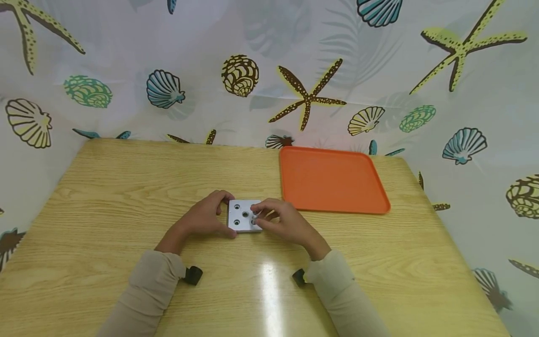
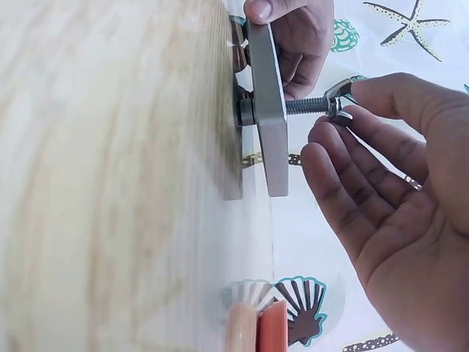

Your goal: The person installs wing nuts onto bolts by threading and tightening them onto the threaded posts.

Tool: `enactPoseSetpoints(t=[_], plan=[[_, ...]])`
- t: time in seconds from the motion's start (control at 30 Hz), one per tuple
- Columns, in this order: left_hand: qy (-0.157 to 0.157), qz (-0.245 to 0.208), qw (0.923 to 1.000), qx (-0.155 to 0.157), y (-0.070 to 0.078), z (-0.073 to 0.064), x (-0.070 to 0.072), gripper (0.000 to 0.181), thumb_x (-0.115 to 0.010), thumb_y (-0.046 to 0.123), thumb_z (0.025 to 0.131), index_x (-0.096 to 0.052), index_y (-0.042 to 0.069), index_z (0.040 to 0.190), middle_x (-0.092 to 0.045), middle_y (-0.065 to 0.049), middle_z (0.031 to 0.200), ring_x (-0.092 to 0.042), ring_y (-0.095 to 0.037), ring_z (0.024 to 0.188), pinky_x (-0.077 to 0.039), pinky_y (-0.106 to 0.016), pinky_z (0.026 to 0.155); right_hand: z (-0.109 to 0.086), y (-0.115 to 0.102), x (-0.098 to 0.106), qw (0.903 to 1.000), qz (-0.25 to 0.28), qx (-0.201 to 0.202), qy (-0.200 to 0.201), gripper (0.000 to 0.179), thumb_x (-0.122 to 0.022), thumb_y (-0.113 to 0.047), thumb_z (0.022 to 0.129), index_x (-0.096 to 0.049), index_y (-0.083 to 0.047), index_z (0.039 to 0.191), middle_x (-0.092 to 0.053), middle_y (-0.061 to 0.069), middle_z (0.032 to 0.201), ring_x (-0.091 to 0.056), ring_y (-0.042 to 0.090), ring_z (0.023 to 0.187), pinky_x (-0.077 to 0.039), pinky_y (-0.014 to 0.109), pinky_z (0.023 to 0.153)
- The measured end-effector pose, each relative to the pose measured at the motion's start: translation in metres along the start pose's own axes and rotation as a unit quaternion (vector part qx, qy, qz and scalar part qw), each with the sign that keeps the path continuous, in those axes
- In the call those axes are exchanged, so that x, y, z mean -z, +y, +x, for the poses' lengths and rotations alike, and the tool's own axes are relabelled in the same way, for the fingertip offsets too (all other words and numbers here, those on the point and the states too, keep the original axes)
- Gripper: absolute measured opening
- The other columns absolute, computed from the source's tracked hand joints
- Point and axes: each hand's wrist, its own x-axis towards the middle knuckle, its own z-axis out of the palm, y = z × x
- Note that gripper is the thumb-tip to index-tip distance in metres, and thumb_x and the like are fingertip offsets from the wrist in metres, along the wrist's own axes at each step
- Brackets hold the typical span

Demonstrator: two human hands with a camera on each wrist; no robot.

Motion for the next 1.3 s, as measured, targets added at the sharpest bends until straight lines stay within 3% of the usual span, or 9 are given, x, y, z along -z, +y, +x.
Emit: enactPoseSetpoints(t=[1.3], plan=[[-0.001, 0.0, 1.0, 0.002, 0.0016, -0.0006, 0.0007, 0.087, -0.094, 0.038, 0.063, -0.05, 0.013, 0.135, -0.052, -0.004, 0.119, -0.046, -0.02, 0.096, -0.04, -0.033, 0.08, -0.0005, 0.005, 0.0039, 0.9996, -0.007, -0.024, 0.012, 0.013, -0.063, -0.007, 0.096, -0.072, -0.005, 0.103, -0.074, 0.009, 0.102, -0.065, 0.013, 0.089, -0.056, 0.024, 0.08]])
